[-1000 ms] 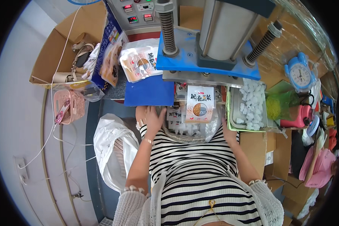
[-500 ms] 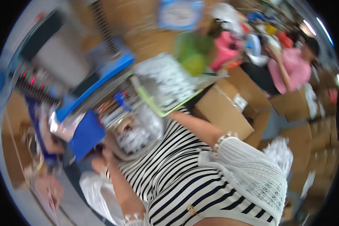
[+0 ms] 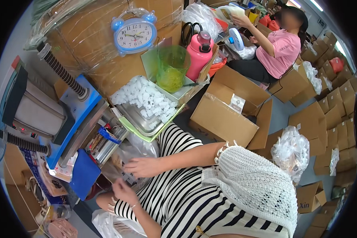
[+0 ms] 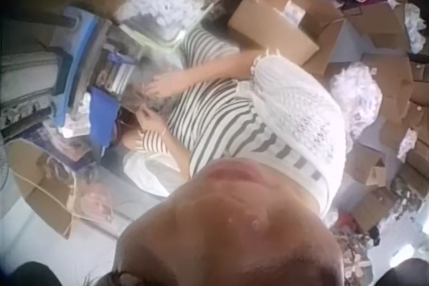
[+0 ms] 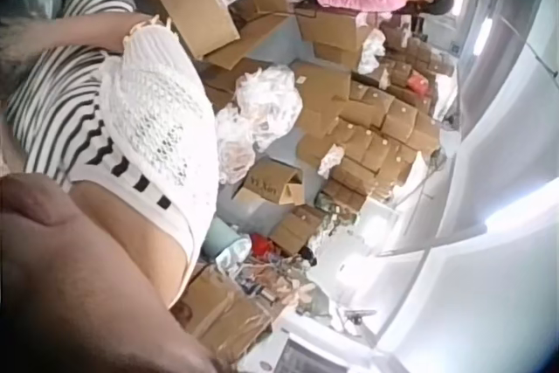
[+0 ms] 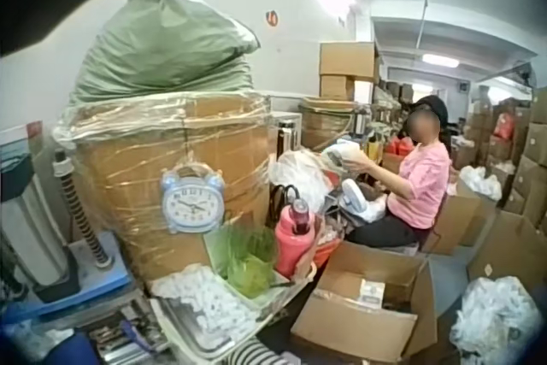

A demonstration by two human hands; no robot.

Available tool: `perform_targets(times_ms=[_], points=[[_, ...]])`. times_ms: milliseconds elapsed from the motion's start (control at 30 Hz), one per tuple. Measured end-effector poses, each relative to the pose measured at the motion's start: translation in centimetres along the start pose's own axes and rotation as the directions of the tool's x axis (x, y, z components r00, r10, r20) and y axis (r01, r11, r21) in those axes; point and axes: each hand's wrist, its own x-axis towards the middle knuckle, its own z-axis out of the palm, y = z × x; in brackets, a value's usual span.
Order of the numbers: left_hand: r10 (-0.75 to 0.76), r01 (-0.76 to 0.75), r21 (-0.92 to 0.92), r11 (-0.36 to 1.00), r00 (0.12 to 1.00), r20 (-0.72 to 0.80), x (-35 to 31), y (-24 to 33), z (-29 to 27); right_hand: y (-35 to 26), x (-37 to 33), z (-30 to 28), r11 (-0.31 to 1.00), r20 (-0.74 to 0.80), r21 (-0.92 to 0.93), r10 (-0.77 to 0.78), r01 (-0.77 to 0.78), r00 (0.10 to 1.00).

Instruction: Sealing plastic product pouches using a manual heat-sealing machine at a workbench.

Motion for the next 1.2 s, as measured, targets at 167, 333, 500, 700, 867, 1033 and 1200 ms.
perform_targets(times_ms=[167, 333, 500, 700, 867, 1033, 1200], points=[[0.006, -0.016, 0.077, 0.997, 0.992, 0.128, -2.0, 3.1, 0.3, 1.2, 2.4, 1.2, 0.758, 0.364, 0.531, 0.201, -0.379, 0.91], [-0.072, 0.067, 0.033, 0.997, 0.982, 0.174, -0.7, 2.4, 0.5, 3.5, 3.4, 4.9, -0.226, 0.686, 0.718, 0.385, -0.658, 0.617], [-0.223, 0.238, -0.047, 0.97, 0.951, 0.212, 1.0, 3.4, 0.4, 0.5, 1.8, 9.8, -0.195, 0.426, 0.903, 0.292, -0.382, 0.856], [0.021, 0.012, -0.072, 0.997, 0.894, 0.447, 3.2, 2.1, 1.1, -1.7, 0.8, 10.6, -0.209, 0.589, 0.796, 0.485, -0.568, 0.647], [-0.252, 0.342, -0.138, 0.929, 0.861, 0.442, 3.0, -0.8, 2.9, 0.1, 1.1, 8.8, -0.122, 0.723, 0.577, 0.537, -0.807, 0.436], [-0.17, 0.156, 0.068, 0.985, 0.887, 0.428, 2.9, -2.5, 3.5, 0.5, 0.9, 7.7, 0.29, 0.337, 0.5, 0.803, -0.816, 0.492], [-0.512, 0.614, -0.198, 0.764, 0.763, 0.394, 5.4, -2.2, 4.4, 3.0, 0.6, 7.2, 0.521, 0.373, 0.327, 0.695, -0.788, 0.614]])
